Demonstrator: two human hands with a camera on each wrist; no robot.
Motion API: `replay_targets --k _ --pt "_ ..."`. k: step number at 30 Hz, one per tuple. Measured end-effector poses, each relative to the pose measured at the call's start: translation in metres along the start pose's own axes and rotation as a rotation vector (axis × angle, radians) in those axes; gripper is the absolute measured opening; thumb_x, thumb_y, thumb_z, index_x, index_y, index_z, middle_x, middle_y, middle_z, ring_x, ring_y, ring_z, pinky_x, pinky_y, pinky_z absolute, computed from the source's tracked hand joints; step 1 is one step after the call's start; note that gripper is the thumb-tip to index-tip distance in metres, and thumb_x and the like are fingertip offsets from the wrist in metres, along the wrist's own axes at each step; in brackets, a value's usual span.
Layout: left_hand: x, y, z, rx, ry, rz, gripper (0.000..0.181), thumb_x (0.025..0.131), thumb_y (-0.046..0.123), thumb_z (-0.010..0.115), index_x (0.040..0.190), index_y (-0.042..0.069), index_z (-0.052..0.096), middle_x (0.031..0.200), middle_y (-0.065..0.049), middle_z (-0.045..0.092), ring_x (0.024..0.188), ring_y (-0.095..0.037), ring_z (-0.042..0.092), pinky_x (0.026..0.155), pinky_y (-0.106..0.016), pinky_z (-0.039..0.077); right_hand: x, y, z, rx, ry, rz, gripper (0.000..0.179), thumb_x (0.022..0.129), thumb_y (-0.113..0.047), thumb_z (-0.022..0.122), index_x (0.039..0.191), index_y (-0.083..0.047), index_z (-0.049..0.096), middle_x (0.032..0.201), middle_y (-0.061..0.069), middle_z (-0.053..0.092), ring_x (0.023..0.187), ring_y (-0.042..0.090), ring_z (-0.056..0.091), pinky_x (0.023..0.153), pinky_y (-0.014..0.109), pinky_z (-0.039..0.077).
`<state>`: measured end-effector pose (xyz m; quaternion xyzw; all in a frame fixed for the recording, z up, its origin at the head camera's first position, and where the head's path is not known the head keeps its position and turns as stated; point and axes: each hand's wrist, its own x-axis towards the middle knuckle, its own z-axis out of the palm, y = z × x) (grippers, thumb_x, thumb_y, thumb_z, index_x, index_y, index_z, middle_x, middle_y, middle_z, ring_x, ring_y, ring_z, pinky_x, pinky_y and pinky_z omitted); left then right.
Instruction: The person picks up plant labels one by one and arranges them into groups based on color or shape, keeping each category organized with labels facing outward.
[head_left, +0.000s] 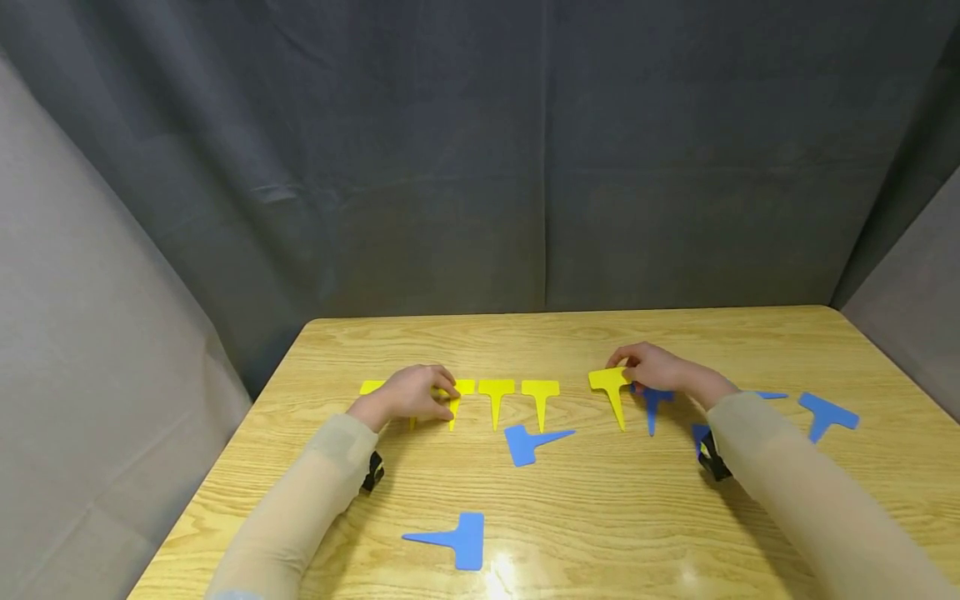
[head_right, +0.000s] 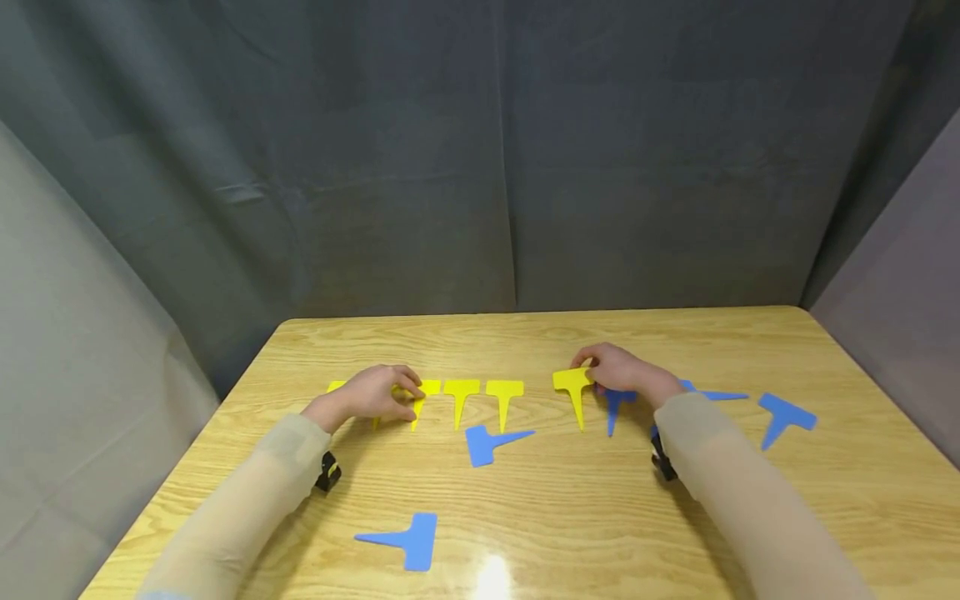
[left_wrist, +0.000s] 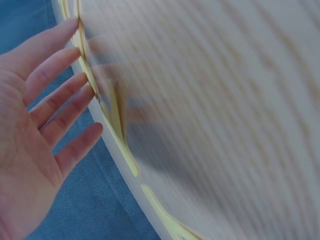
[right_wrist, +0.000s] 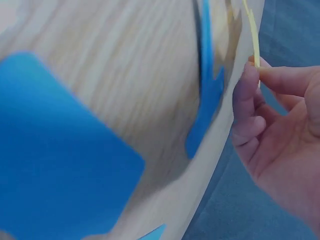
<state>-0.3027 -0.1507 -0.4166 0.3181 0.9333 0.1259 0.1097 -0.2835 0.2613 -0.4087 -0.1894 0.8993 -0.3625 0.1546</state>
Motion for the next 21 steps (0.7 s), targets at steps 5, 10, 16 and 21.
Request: replay_targets --k 5,10,16,21 --pt "-0.001 0.001 -0.001 0.005 -0.002 -0.002 0.035 0.081 0.029 0.080 0.114 0.018 0.074 0.129 -0.001 0.058 0.119 -0.024 0.054 0.100 -0.040 0.042 0.008 -0.006 0.004 0.029 -0.005 -0.034 0.026 0.094 0.008 0.046 0.117 0.013 0.057 0.077 0.015 0.058 0.057 0.022 0.051 0.056 0.034 0.045" --pt "-0.002 0.002 -0.001 -0.005 0.004 0.007 0.034 0.081 0.028 0.080 0.113 0.018 0.075 0.128 -0.002 0.059 0.118 -0.024 0.055 0.098 -0.040 0.043 0.014 -0.007 0.013 0.029 -0.011 -0.013 0.023 0.094 0.008 0.047 0.115 0.013 0.057 0.071 0.013 0.058 0.055 0.020 0.051 0.055 0.030 0.044" --pt "-0.004 0.003 -0.001 -0.008 -0.002 0.006 0.034 0.081 0.028 0.080 0.114 0.017 0.075 0.128 -0.003 0.059 0.118 -0.025 0.055 0.098 -0.040 0.043 0.014 -0.006 0.020 0.014 0.000 0.030 0.025 0.091 0.003 0.058 0.114 0.011 0.057 0.077 0.011 0.057 0.059 0.019 0.051 0.055 0.028 0.041" --pt "-0.004 0.004 -0.003 -0.006 -0.003 -0.007 0.035 0.082 0.027 0.080 0.115 0.017 0.074 0.130 -0.003 0.058 0.121 -0.025 0.053 0.100 -0.041 0.042 0.014 -0.008 0.020 -0.097 0.026 -0.008 0.031 0.084 0.000 0.070 0.112 0.008 0.060 0.075 0.007 0.053 0.059 0.016 0.047 0.056 0.029 0.040"
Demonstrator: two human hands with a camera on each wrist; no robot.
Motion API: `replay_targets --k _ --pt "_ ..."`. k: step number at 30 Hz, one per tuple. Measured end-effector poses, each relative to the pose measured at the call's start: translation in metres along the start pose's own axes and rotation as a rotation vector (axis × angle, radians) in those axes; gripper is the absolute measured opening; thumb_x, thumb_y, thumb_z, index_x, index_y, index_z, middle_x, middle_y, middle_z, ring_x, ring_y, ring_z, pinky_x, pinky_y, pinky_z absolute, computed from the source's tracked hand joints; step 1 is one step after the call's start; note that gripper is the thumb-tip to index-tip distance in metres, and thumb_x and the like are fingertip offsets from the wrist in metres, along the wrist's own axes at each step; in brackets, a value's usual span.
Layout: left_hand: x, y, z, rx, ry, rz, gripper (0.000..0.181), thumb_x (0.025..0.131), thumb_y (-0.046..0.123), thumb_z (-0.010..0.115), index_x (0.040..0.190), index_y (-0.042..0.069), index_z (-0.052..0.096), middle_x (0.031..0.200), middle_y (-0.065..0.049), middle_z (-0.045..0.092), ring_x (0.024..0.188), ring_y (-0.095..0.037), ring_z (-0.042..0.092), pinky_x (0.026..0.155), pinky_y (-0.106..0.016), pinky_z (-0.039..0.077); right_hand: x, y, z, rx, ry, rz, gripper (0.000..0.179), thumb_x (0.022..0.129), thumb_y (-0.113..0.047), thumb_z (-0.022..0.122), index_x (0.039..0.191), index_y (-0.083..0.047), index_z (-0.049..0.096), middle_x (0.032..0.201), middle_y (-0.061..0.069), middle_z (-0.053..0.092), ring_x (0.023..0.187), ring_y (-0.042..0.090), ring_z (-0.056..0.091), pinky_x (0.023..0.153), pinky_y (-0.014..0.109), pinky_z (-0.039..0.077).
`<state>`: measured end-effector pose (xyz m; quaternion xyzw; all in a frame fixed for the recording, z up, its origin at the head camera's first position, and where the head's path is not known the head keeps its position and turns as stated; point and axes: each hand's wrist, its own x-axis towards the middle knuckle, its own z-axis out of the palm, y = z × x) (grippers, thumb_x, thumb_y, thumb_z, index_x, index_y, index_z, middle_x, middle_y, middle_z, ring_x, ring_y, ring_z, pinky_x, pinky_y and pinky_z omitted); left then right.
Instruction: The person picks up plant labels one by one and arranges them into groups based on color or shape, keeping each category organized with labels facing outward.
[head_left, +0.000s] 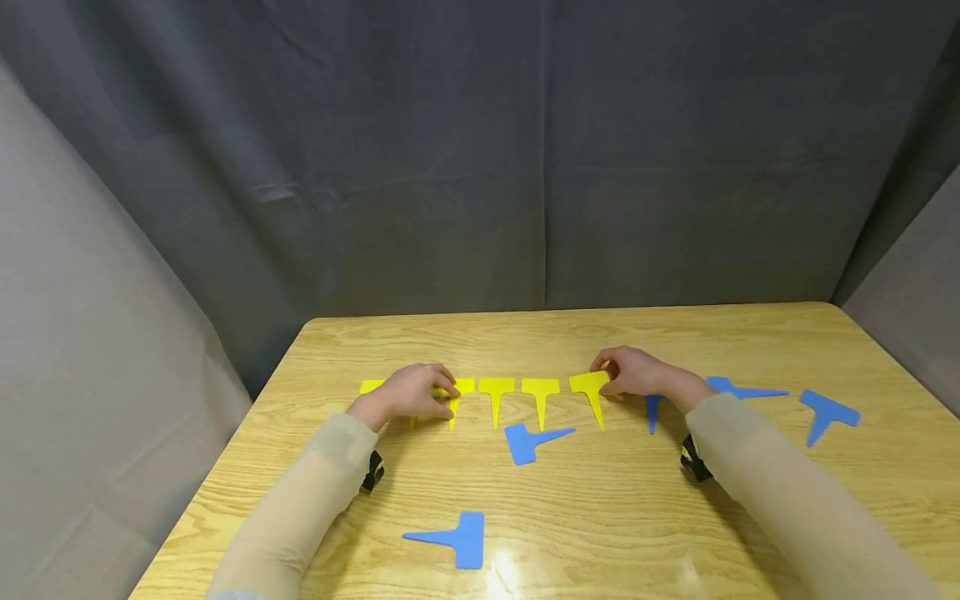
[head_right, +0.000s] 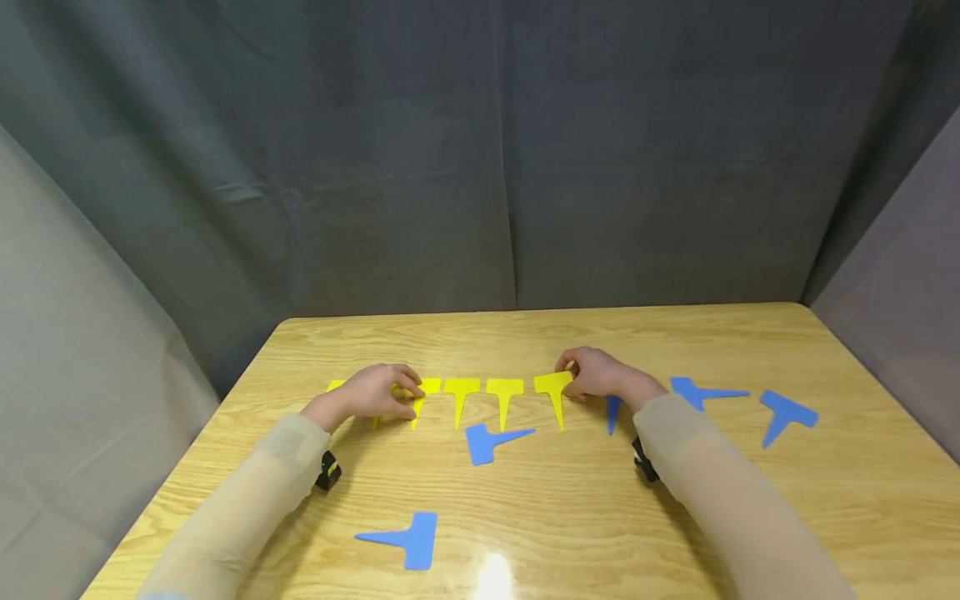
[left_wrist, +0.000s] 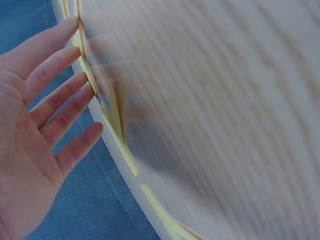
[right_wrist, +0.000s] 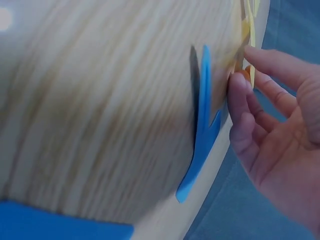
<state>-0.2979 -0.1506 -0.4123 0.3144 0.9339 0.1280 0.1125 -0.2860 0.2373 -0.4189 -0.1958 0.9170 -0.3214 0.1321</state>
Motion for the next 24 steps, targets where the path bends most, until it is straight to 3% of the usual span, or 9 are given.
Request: replay_targets --k 12,24 --pt "0.0003 -0.0014 0.0023 -0.011 0.005 0.011 0.035 0.082 0.028 0.080 0.114 0.016 0.074 0.128 -0.003 0.058 0.118 -0.025 0.055 0.098 -0.040 0.043 0.0019 -0.0028 0.0011 -0.183 0.024 0.002 0.028 0.080 -0.012 0.079 0.104 -0.002 0.068 0.089 0.007 0.060 0.078 0.020 0.051 0.072 0.037 0.044" --pt "0.0011 -0.0023 0.0035 -0.015 0.008 0.016 0.034 0.082 0.028 0.080 0.114 0.017 0.074 0.129 -0.002 0.058 0.117 -0.025 0.055 0.098 -0.040 0.043 0.0004 -0.0023 0.0018 -0.160 0.022 0.008 0.025 0.080 -0.010 0.079 0.102 -0.003 0.069 0.090 0.005 0.060 0.080 0.019 0.051 0.074 0.035 0.044"
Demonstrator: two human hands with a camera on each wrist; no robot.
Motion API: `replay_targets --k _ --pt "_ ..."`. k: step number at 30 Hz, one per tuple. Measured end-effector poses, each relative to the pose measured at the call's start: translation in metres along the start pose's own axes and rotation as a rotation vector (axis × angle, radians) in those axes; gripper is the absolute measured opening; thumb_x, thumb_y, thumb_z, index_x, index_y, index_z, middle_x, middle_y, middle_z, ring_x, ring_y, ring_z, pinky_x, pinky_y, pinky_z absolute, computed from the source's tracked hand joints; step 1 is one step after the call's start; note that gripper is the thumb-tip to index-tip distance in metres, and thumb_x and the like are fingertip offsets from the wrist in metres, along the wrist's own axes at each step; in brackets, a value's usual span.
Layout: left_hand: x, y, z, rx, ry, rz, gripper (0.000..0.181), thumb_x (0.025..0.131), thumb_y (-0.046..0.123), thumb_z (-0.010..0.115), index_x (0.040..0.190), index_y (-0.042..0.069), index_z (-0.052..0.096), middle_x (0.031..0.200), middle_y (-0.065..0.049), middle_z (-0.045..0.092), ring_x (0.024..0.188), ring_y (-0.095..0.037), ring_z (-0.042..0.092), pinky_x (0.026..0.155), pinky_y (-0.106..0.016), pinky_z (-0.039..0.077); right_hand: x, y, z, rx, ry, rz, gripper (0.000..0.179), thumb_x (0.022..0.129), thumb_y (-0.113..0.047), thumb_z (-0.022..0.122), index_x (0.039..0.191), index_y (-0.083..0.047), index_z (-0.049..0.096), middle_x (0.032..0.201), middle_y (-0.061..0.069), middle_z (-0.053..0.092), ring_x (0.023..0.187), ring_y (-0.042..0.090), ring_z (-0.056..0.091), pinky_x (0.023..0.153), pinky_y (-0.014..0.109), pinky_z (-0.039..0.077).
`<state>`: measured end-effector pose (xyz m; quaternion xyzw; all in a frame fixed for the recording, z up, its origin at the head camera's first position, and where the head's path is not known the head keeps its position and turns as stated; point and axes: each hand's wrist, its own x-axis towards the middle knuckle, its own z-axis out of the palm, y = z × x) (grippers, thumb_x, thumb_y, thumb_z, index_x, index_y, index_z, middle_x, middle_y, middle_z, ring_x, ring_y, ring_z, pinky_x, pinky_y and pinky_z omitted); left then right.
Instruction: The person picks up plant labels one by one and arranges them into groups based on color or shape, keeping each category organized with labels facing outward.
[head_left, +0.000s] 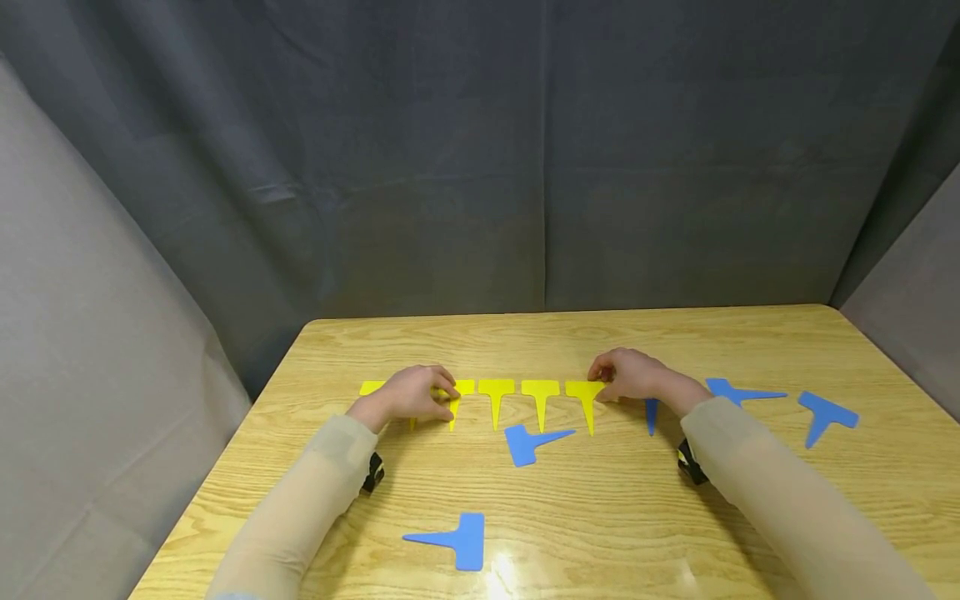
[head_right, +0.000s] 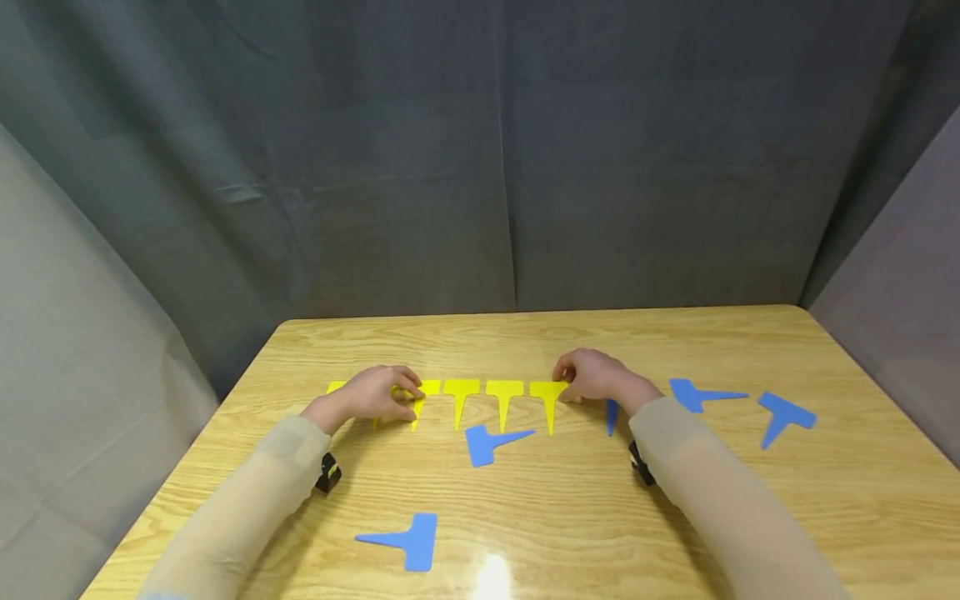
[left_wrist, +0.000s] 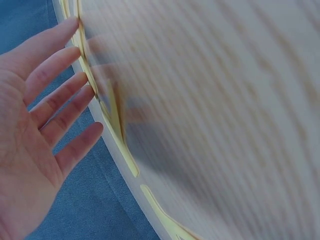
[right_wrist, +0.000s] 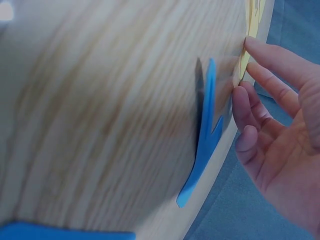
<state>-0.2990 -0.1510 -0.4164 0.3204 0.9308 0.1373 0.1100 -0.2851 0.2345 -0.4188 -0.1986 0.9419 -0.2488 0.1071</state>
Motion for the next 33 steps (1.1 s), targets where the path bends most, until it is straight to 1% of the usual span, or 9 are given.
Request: replay_targets --k 7,10,13,17,23,30,33 --pt "-0.001 0.001 0.000 0.007 0.003 -0.002 0.034 0.082 0.028 0.080 0.113 0.017 0.074 0.129 -0.003 0.058 0.118 -0.025 0.055 0.098 -0.041 0.043 0.000 0.000 0.000 0.008 0.002 -0.007 0.027 0.080 -0.011 0.079 0.104 -0.003 0.069 0.090 0.006 0.061 0.080 0.020 0.052 0.072 0.036 0.045" --pt "0.000 0.001 0.000 0.006 0.005 -0.002 0.034 0.082 0.028 0.080 0.113 0.017 0.075 0.129 -0.002 0.058 0.117 -0.025 0.055 0.098 -0.041 0.043 -0.002 0.002 -0.001 0.047 0.008 -0.014 0.029 0.082 -0.012 0.078 0.107 -0.001 0.068 0.091 0.006 0.061 0.080 0.020 0.053 0.071 0.034 0.045" --pt "0.000 0.001 0.000 0.006 0.003 -0.004 0.034 0.082 0.028 0.080 0.113 0.017 0.074 0.129 -0.002 0.058 0.117 -0.025 0.055 0.098 -0.041 0.043 -0.007 0.003 -0.007 0.117 0.024 -0.037 0.031 0.086 -0.012 0.074 0.112 0.003 0.065 0.091 0.007 0.062 0.080 0.021 0.056 0.068 0.033 0.047" --pt "0.002 0.002 -0.001 0.006 -0.001 -0.007 0.035 0.082 0.028 0.080 0.114 0.017 0.074 0.129 -0.002 0.058 0.118 -0.025 0.054 0.099 -0.041 0.043 -0.017 0.003 -0.020 0.166 0.071 -0.076 0.032 0.091 -0.012 0.069 0.116 0.006 0.063 0.093 0.009 0.062 0.077 0.023 0.057 0.067 0.034 0.050" --pt "0.003 0.003 -0.002 0.011 -0.007 -0.013 0.036 0.082 0.028 0.080 0.115 0.017 0.074 0.130 -0.002 0.058 0.120 -0.025 0.053 0.100 -0.041 0.042 -0.038 0.004 -0.040 0.156 0.131 -0.090 0.031 0.091 -0.015 0.070 0.116 0.002 0.065 0.095 0.006 0.063 0.074 0.020 0.056 0.069 0.032 0.050" --pt "0.004 0.003 -0.001 0.017 -0.008 -0.015 0.035 0.082 0.028 0.080 0.114 0.018 0.074 0.130 -0.002 0.058 0.120 -0.025 0.053 0.100 -0.041 0.042 -0.064 0.004 -0.053 0.143 0.141 -0.127 0.029 0.089 -0.015 0.072 0.114 0.001 0.067 0.095 0.003 0.063 0.076 0.019 0.058 0.070 0.029 0.051" --pt "0.004 0.003 -0.002 0.016 -0.007 -0.013 0.035 0.082 0.028 0.080 0.114 0.017 0.074 0.130 -0.002 0.058 0.121 -0.025 0.053 0.100 -0.041 0.042 -0.073 0.004 -0.056 0.131 0.137 -0.128 0.029 0.089 -0.014 0.072 0.113 0.001 0.067 0.094 0.002 0.063 0.076 0.018 0.058 0.070 0.029 0.050"
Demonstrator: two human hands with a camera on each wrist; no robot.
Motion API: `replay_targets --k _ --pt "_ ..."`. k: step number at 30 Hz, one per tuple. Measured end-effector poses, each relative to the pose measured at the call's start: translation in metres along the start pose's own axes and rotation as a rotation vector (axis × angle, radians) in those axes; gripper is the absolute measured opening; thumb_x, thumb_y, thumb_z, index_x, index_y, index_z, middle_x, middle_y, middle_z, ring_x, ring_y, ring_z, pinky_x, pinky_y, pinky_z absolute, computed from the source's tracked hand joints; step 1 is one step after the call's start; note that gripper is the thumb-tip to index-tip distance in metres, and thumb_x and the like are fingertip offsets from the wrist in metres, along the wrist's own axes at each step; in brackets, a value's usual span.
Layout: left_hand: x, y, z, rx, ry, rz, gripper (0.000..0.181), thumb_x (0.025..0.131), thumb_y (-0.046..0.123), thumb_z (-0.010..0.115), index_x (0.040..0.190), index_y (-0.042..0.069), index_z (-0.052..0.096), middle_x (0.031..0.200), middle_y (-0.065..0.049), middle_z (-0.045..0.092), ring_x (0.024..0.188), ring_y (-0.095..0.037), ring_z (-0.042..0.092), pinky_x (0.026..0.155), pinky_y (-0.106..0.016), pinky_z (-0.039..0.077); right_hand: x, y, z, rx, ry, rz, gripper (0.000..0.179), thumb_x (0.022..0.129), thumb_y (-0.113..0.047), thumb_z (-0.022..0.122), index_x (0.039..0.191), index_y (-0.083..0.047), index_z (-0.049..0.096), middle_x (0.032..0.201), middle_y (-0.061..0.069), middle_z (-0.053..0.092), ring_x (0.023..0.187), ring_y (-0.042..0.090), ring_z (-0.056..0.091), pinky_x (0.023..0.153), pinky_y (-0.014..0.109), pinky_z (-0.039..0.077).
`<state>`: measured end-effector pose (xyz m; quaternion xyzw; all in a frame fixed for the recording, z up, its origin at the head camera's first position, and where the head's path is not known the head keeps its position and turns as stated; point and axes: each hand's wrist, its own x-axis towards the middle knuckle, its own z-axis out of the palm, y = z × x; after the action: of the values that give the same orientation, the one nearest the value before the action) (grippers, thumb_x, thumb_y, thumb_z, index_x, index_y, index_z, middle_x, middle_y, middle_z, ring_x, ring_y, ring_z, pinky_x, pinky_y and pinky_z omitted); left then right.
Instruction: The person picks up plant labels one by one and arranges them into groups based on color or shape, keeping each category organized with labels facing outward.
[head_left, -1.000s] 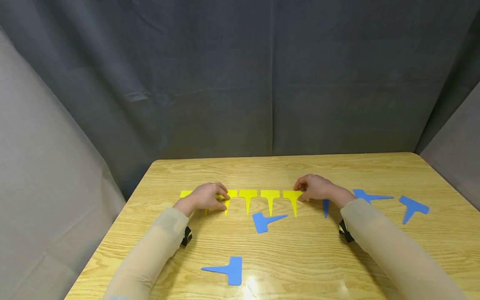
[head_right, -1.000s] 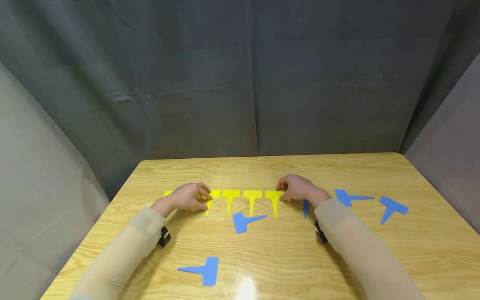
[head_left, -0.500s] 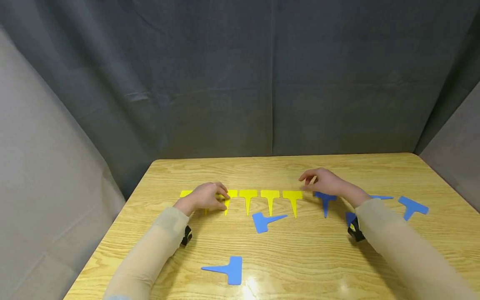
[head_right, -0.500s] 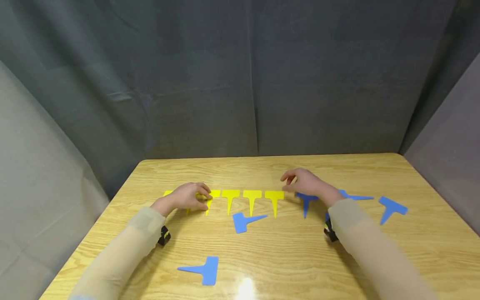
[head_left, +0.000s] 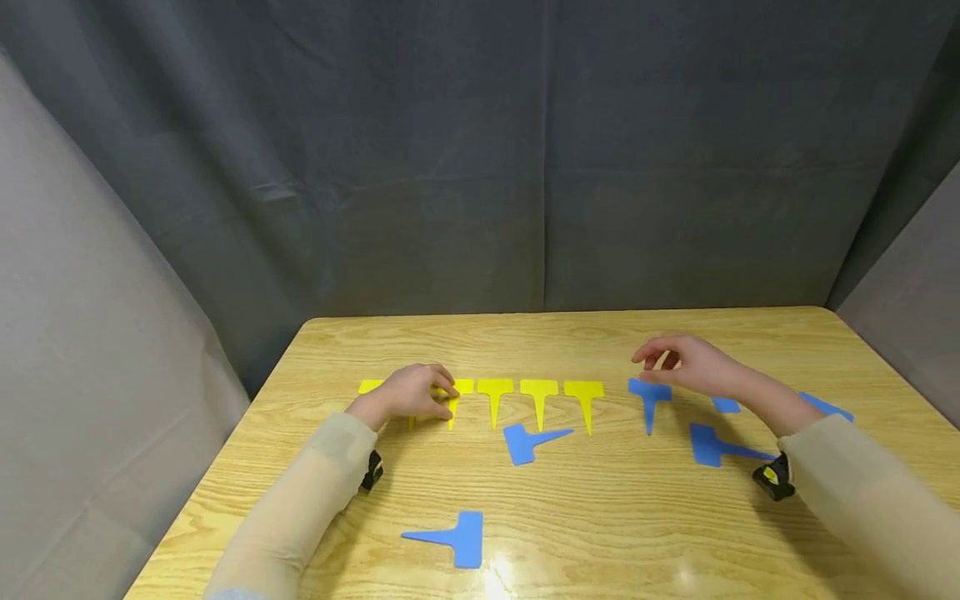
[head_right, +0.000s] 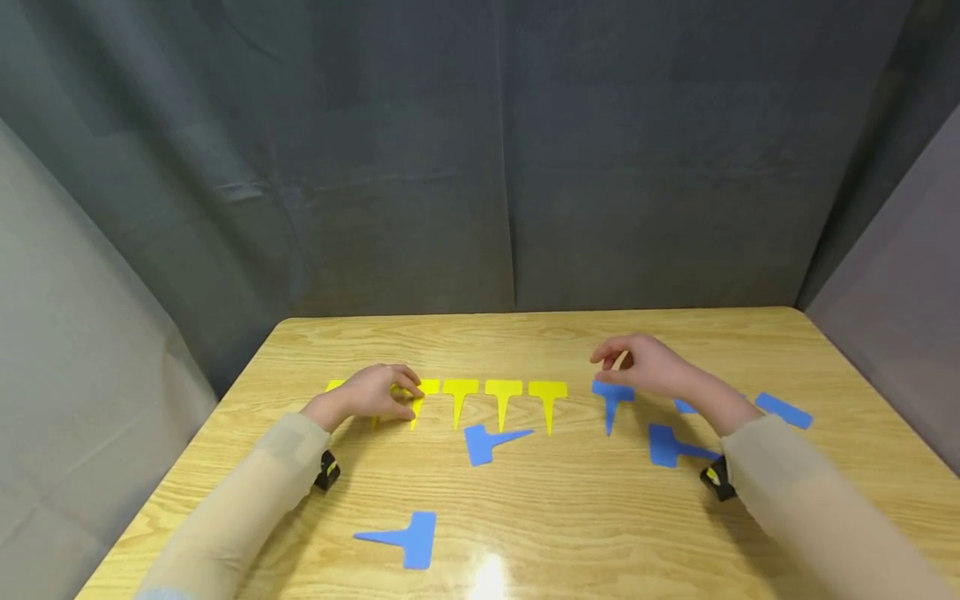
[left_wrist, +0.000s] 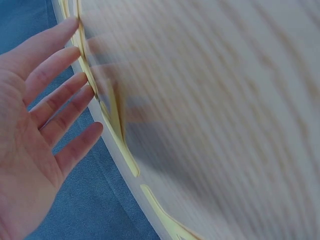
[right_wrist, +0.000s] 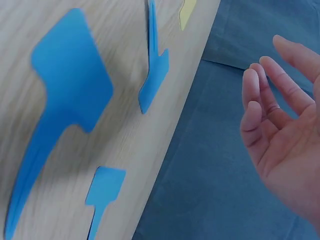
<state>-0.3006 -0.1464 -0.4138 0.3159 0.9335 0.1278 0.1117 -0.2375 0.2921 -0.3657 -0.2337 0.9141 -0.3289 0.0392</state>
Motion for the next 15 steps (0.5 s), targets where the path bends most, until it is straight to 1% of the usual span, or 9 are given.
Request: replay_targets --k 4,7,12,15 --pt "0.000 0.000 -0.001 0.002 0.001 0.005 0.035 0.082 0.028 0.080 0.115 0.017 0.074 0.130 -0.003 0.058 0.121 -0.026 0.053 0.101 -0.041 0.041 -0.007 0.003 0.000 -0.045 -0.001 0.007 0.031 0.088 -0.015 0.073 0.114 0.001 0.066 0.094 0.001 0.062 0.076 0.016 0.058 0.070 0.029 0.051" --pt "0.001 -0.001 -0.001 0.004 0.003 0.007 0.035 0.082 0.028 0.080 0.114 0.016 0.074 0.130 -0.003 0.058 0.121 -0.025 0.053 0.101 -0.041 0.041 -0.009 0.008 0.004 -0.068 -0.008 0.027 0.035 0.088 -0.017 0.073 0.115 0.003 0.064 0.096 0.004 0.062 0.079 0.017 0.059 0.070 0.030 0.051" --pt "0.001 -0.003 0.000 0.000 -0.002 0.005 0.035 0.082 0.029 0.080 0.114 0.017 0.074 0.130 -0.002 0.058 0.121 -0.025 0.053 0.100 -0.041 0.042 -0.010 0.021 0.014 -0.083 -0.025 0.106 0.044 0.088 -0.023 0.074 0.117 0.006 0.060 0.105 0.015 0.059 0.090 0.029 0.060 0.074 0.039 0.051" --pt "0.001 -0.003 0.000 -0.002 -0.005 0.002 0.035 0.082 0.029 0.080 0.114 0.018 0.074 0.130 -0.002 0.058 0.121 -0.025 0.053 0.100 -0.041 0.042 -0.008 0.028 0.020 -0.127 -0.033 0.160 0.053 0.087 -0.031 0.074 0.119 0.007 0.058 0.111 0.020 0.056 0.097 0.036 0.058 0.081 0.047 0.049"
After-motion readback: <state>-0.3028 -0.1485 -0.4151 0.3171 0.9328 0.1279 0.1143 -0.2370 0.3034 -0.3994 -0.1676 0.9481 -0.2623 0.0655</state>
